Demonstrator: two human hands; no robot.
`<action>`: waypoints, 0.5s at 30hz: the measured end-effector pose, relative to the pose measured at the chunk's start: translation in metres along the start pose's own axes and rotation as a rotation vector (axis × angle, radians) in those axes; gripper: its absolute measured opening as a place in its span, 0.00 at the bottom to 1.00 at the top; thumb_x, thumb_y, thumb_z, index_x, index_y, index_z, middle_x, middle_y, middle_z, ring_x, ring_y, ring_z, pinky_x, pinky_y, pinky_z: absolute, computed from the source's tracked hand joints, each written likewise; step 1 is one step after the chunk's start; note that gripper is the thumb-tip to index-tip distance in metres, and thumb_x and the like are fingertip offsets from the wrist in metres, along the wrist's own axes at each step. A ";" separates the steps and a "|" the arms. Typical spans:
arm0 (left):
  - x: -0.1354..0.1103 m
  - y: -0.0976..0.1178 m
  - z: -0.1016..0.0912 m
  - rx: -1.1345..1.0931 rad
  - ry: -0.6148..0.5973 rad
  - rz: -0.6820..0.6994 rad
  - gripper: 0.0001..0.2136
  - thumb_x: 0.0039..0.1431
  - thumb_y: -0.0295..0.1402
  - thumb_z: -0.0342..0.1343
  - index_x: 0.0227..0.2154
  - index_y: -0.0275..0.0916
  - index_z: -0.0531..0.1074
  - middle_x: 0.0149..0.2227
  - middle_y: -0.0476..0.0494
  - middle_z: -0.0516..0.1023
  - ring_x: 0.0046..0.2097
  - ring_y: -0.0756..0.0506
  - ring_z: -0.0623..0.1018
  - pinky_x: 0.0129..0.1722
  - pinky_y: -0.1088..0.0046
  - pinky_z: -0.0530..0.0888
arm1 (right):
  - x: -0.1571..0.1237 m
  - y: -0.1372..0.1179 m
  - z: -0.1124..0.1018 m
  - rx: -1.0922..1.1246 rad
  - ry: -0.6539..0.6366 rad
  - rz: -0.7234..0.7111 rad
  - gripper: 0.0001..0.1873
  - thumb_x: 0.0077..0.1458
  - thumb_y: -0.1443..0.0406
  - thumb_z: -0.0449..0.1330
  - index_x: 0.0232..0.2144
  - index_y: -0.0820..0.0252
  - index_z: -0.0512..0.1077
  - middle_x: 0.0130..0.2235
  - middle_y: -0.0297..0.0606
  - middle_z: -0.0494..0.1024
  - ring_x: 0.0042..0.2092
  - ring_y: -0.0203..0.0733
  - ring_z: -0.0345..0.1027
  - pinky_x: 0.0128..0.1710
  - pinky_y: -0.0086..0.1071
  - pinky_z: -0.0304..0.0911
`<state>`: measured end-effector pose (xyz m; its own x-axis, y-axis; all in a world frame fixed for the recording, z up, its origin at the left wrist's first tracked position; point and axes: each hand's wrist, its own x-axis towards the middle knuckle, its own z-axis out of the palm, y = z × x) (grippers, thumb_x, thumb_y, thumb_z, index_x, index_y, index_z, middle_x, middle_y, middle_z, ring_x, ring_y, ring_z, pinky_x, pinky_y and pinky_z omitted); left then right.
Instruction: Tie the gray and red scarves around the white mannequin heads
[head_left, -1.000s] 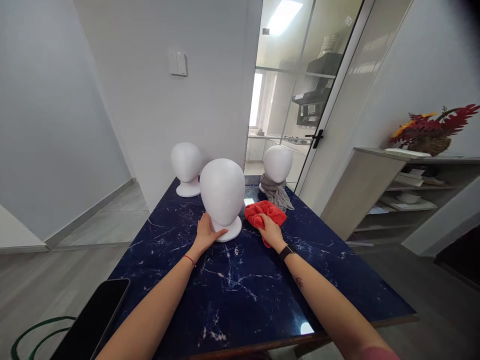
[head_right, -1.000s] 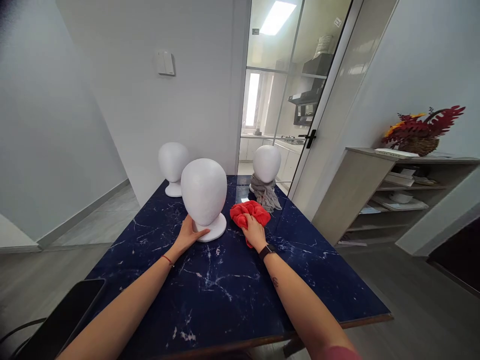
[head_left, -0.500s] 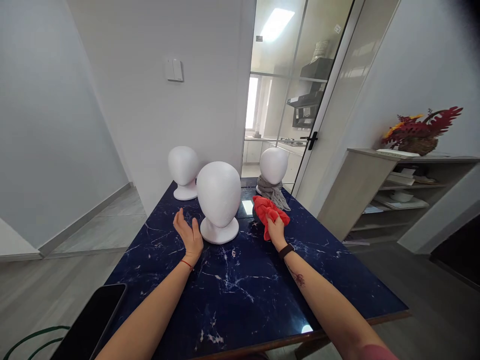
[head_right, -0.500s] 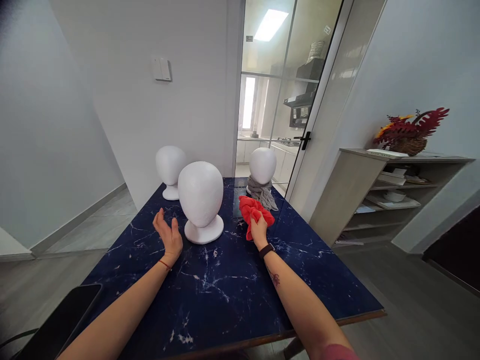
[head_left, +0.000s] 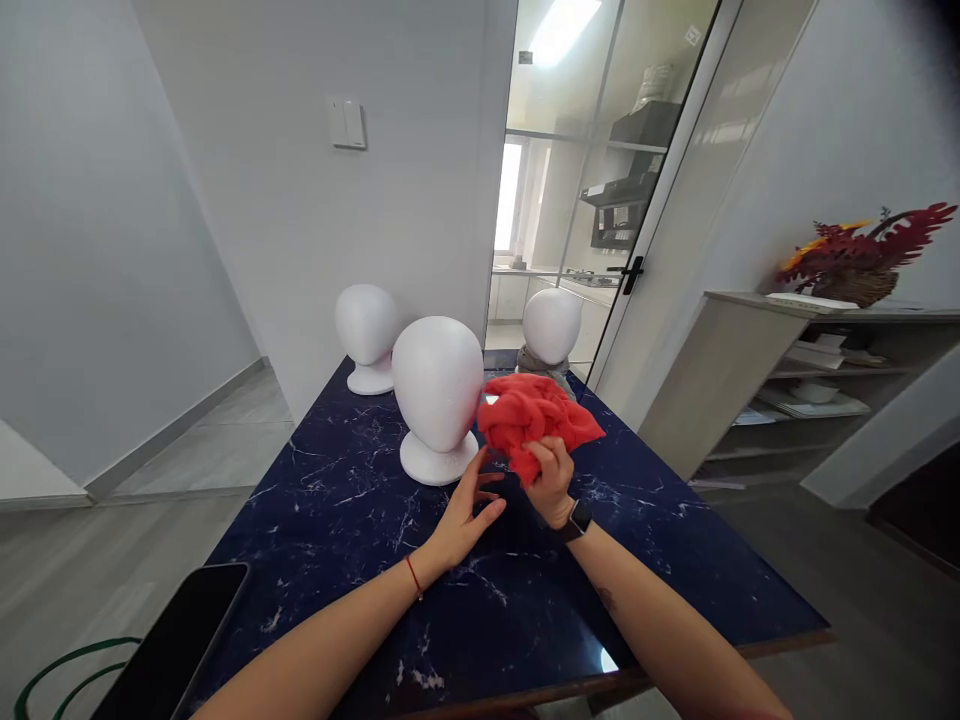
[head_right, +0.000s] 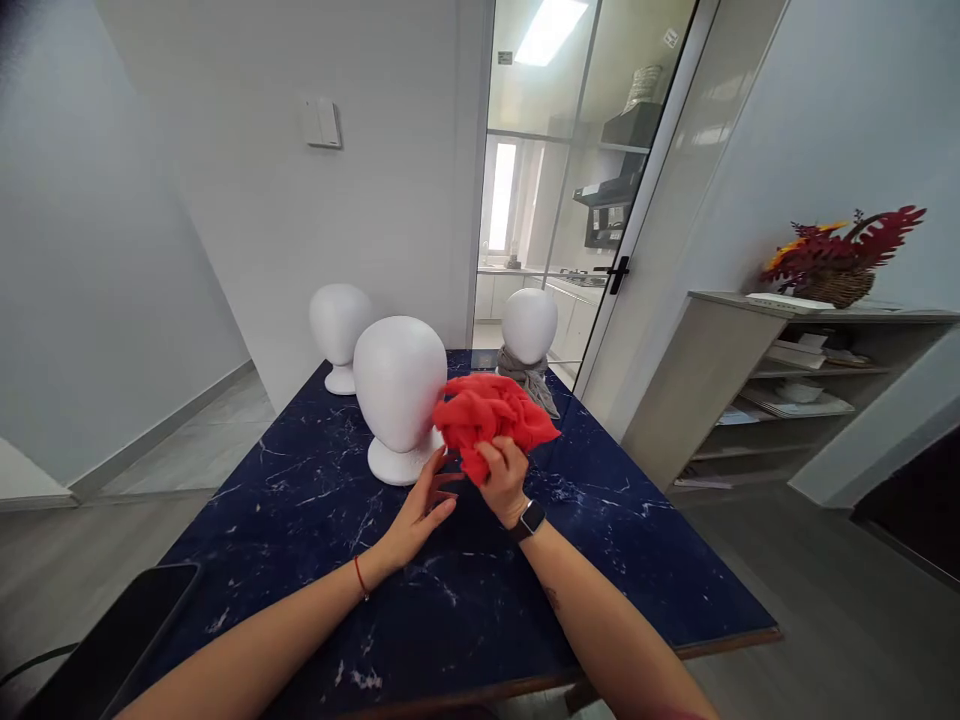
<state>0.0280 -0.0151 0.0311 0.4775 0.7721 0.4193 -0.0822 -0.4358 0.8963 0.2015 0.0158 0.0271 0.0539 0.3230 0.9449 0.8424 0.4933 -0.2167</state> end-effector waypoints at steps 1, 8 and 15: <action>0.000 -0.002 0.000 -0.105 0.013 -0.037 0.32 0.58 0.39 0.51 0.63 0.46 0.45 0.64 0.38 0.53 0.54 0.41 0.69 0.51 0.61 0.70 | -0.005 -0.005 -0.003 0.014 -0.029 -0.061 0.05 0.53 0.66 0.54 0.34 0.55 0.69 0.29 0.37 0.69 0.31 0.39 0.65 0.30 0.32 0.63; -0.003 -0.029 0.000 -0.396 0.097 -0.285 0.26 0.52 0.43 0.58 0.53 0.38 0.67 0.52 0.38 0.72 0.58 0.37 0.66 0.59 0.57 0.60 | -0.030 -0.032 -0.045 0.088 -0.756 -0.462 0.17 0.55 0.69 0.51 0.44 0.44 0.70 0.34 0.34 0.76 0.34 0.41 0.70 0.37 0.34 0.66; 0.002 -0.027 0.003 -0.479 0.171 -0.297 0.23 0.53 0.43 0.55 0.49 0.38 0.70 0.54 0.41 0.72 0.57 0.39 0.67 0.59 0.59 0.61 | -0.030 -0.020 -0.060 0.322 -0.462 -0.059 0.22 0.56 0.51 0.50 0.47 0.57 0.65 0.33 0.38 0.73 0.31 0.40 0.69 0.32 0.35 0.67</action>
<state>0.0336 -0.0035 0.0076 0.3964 0.9100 0.1217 -0.3712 0.0376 0.9278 0.2149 -0.0523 0.0177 -0.2893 0.5716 0.7678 0.6273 0.7191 -0.2990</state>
